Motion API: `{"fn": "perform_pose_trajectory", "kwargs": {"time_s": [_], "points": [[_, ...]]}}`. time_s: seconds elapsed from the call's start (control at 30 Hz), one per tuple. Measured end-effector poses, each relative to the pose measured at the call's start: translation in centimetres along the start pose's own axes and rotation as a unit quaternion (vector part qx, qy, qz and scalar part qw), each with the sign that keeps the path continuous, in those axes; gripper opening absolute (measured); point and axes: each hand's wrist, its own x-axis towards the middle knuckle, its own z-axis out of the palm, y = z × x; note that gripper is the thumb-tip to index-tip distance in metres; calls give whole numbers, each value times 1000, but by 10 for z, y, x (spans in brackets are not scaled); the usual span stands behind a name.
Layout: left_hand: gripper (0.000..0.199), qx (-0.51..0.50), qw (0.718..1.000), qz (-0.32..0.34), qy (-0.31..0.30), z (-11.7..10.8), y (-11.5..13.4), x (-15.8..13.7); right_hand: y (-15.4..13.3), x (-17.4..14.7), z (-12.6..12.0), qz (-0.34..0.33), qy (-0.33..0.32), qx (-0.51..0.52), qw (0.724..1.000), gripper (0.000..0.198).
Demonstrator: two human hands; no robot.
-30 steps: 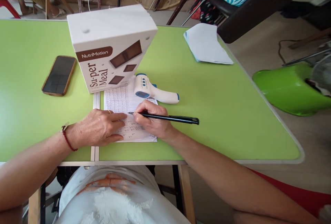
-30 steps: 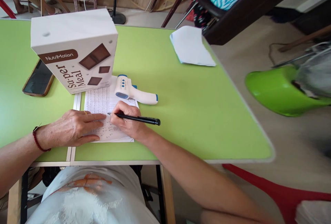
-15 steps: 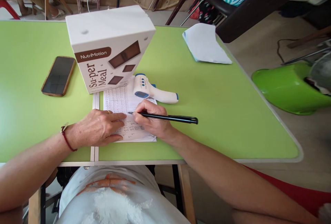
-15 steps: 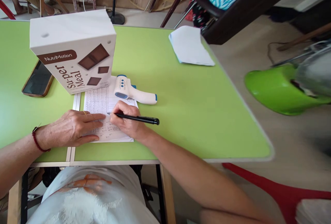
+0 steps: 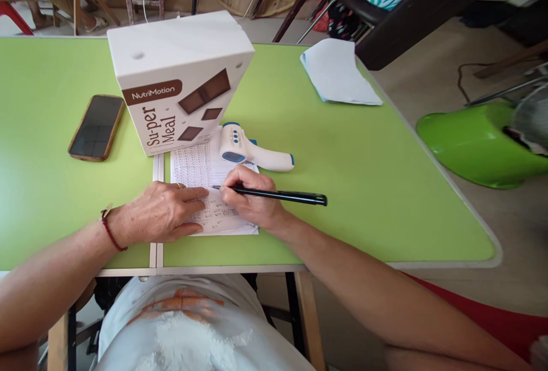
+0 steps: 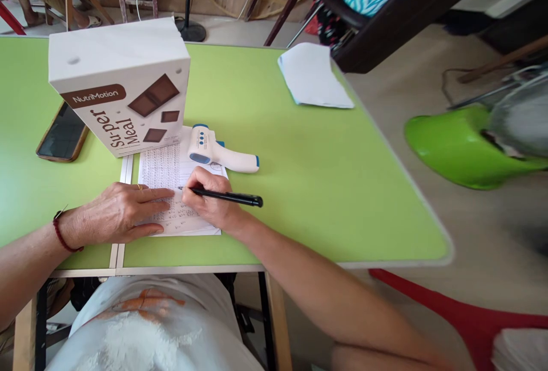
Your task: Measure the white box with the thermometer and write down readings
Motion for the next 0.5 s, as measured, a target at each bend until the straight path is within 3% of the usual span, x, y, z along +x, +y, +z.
{"fn": "perform_pose_trajectory", "kwargs": {"time_s": [0.5], "points": [[28,6,1000,0,-4,-1,0,0,-1,0,1,7,3,-6,1000,21]]}}
